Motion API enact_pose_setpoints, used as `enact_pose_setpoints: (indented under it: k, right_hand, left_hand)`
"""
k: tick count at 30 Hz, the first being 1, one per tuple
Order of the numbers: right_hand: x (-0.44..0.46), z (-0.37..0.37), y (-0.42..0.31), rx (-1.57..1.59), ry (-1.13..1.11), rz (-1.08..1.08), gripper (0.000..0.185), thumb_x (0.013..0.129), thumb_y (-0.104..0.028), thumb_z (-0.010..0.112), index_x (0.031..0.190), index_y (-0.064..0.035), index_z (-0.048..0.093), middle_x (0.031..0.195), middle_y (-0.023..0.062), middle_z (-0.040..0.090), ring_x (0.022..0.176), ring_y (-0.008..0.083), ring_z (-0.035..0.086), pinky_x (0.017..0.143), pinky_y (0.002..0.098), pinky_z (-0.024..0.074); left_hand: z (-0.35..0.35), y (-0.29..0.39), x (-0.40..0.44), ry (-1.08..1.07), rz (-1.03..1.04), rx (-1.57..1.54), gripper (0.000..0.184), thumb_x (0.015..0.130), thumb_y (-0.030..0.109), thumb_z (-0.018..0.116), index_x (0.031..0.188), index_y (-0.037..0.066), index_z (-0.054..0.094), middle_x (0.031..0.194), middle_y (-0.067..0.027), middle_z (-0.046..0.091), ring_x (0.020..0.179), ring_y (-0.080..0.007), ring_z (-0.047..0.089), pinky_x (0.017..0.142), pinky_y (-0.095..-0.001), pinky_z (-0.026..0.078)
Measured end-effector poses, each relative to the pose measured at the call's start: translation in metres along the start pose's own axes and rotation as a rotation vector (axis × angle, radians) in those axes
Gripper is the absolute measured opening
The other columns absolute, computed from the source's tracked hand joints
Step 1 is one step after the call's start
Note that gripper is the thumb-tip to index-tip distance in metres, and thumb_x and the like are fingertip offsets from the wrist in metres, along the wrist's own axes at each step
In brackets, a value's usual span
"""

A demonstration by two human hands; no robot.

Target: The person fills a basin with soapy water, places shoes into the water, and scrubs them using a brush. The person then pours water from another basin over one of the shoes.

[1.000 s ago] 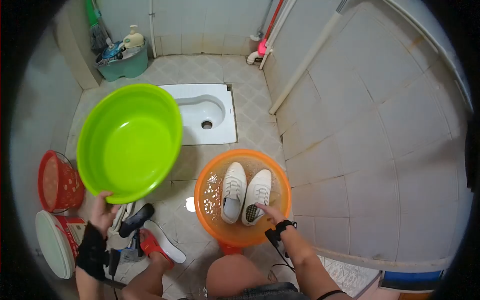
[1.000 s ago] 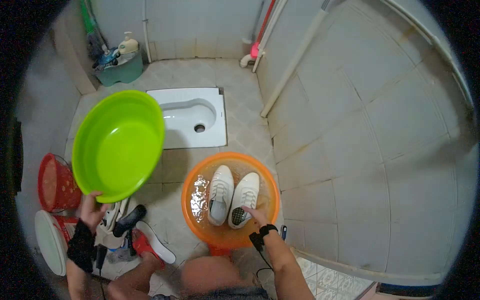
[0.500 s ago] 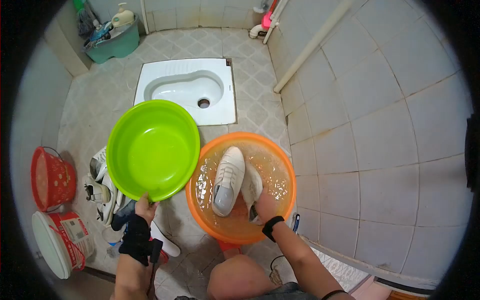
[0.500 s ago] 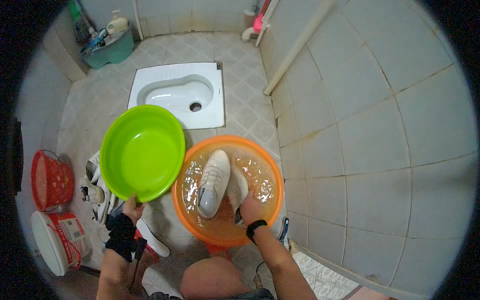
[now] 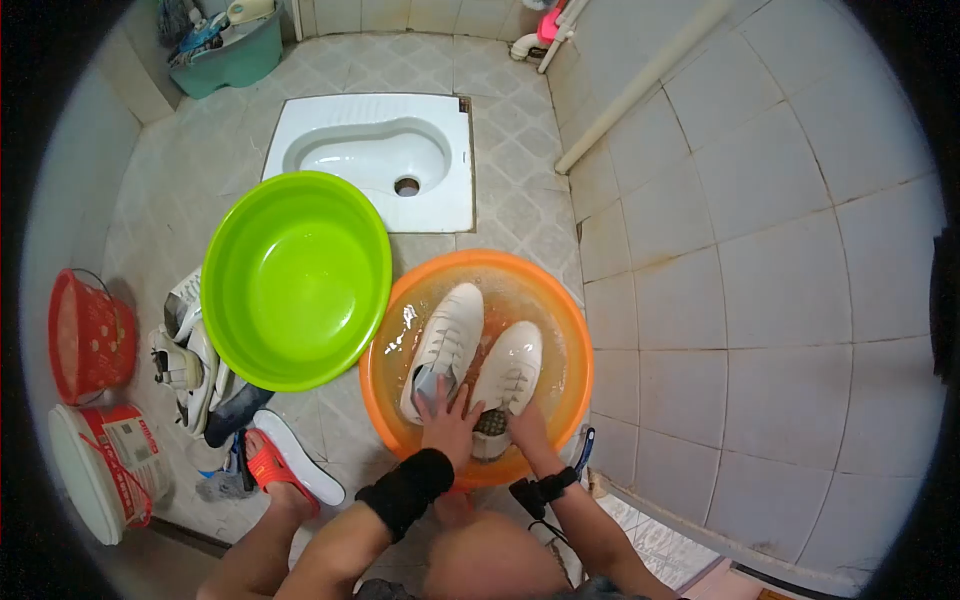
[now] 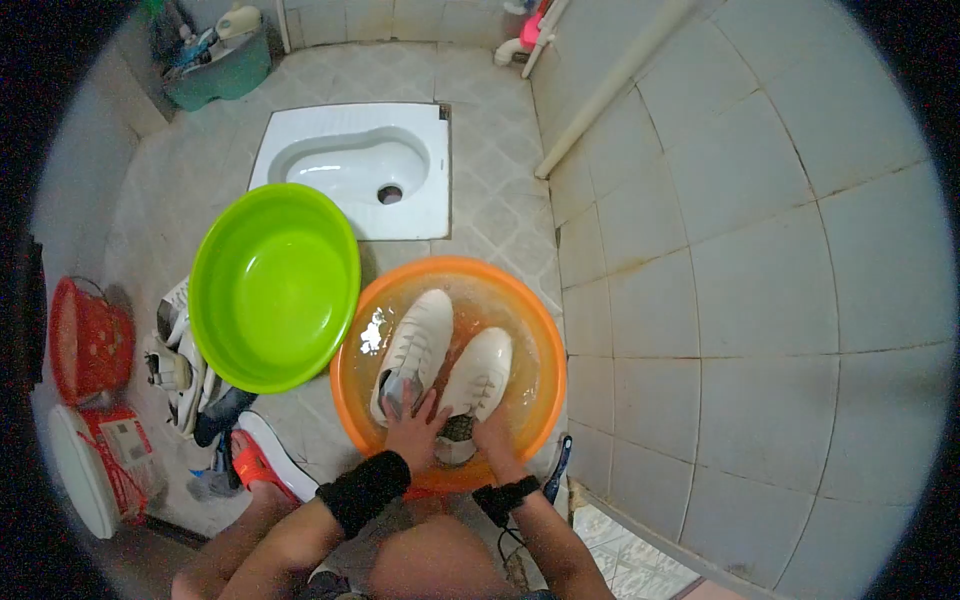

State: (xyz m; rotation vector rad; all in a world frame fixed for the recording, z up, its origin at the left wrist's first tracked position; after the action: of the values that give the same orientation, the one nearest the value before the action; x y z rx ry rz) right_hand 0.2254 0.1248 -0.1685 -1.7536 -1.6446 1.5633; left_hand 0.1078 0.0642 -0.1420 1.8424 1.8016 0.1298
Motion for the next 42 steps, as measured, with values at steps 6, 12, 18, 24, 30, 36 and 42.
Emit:
enact_pose_setpoints:
  k: [6,12,18,24,30,36,42]
  right_hand:
    - [0.027,-0.012,0.043,-0.513,0.223,0.059,0.029,0.067,-0.006,0.056,0.090,0.0073,0.044,0.090,0.0283,0.054,0.090,0.0408,0.053,0.073,0.0446,0.0427]
    - [0.070,0.034,0.037,-0.721,0.021,0.086,0.028,0.073,-0.014,0.048,0.092,0.0074,0.051,0.087,0.0267,0.058,0.086,0.0392,0.056,0.075,0.0439,0.0438]
    - [0.078,0.056,0.066,-0.512,-0.187,0.012,0.037,0.076,-0.018,0.050,0.107,0.0022,0.049,0.102,0.0245,0.055,0.089,0.0384,0.055,0.075,0.0410,0.0449]
    - [0.021,0.022,0.049,0.276,-0.192,0.359,0.041,0.073,-0.008,0.056,0.113,-0.0033,0.049,0.105,0.0146,0.055,0.095,0.0356,0.053,0.076,0.0374,0.0452]
    - [-0.003,-0.012,0.021,-0.377,0.150,-0.165,0.070,0.073,-0.006,0.055,0.131,0.0001,0.016,0.100,0.0229,0.055,0.092,0.0372,0.055,0.071,0.0395,0.0464]
    - [0.030,0.014,0.054,-0.559,0.177,0.100,0.056,0.074,-0.010,0.052,0.123,0.0070,0.029,0.088,0.0249,0.058,0.079,0.0379,0.057,0.070,0.0423,0.0448]
    - [0.075,0.040,0.071,-1.205,-0.367,-0.042,0.019,0.078,-0.010,0.048,0.089,-0.0031,0.062,0.095,0.0138,0.061,0.081,0.0276,0.059,0.069,0.0404,0.0473]
  left_hand:
    - [0.101,-0.043,0.024,-0.137,-0.192,-0.241,0.046,0.085,0.025,0.034,0.131,0.026,0.031,0.139,-0.0001,0.023,0.130,-0.0297,0.005,0.091,-0.0671,0.009]
    - [0.109,-0.069,0.038,-0.213,-0.327,0.032,0.050,0.085,0.034,0.034,0.133,0.025,0.027,0.140,-0.0021,0.020,0.132,-0.0232,0.003,0.098,-0.0541,0.016]
    - [0.080,-0.061,0.038,-0.428,-0.276,-0.150,0.088,0.062,0.045,0.064,0.134,0.014,0.023,0.140,-0.0094,0.019,0.131,-0.0277,0.005,0.099,-0.0505,0.017]
    - [0.071,-0.058,0.028,-0.493,-0.198,-0.504,0.093,0.057,0.032,0.069,0.134,0.012,0.022,0.139,-0.0141,0.018,0.127,-0.0363,0.014,0.099,-0.0528,0.019]
    - [0.021,0.000,0.009,-0.216,0.004,-0.403,0.058,0.076,0.026,0.052,0.130,0.015,0.034,0.140,-0.0123,0.016,0.127,-0.0373,0.016,0.096,-0.0603,0.013]
    - [0.095,-0.034,0.022,-0.523,-0.059,0.112,0.044,0.085,0.024,0.035,0.129,0.022,0.038,0.142,-0.0008,0.017,0.131,-0.0278,0.009,0.095,-0.0632,0.005]
    - [0.102,-0.046,0.037,-0.413,-0.087,-0.146,0.042,0.084,0.028,0.038,0.124,0.017,0.042,0.135,-0.0053,0.031,0.127,-0.0272,0.020,0.095,-0.0561,0.019]
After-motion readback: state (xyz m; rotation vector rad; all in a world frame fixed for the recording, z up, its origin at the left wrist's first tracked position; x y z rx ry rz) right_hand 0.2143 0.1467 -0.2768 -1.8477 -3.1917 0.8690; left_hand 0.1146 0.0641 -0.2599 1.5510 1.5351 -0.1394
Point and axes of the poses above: each hand's wrist, its own x-axis towards the middle knuckle, its own z-axis out of the palm, y = z × x, the point moved 8 cm from there along x, towards the middle knuckle
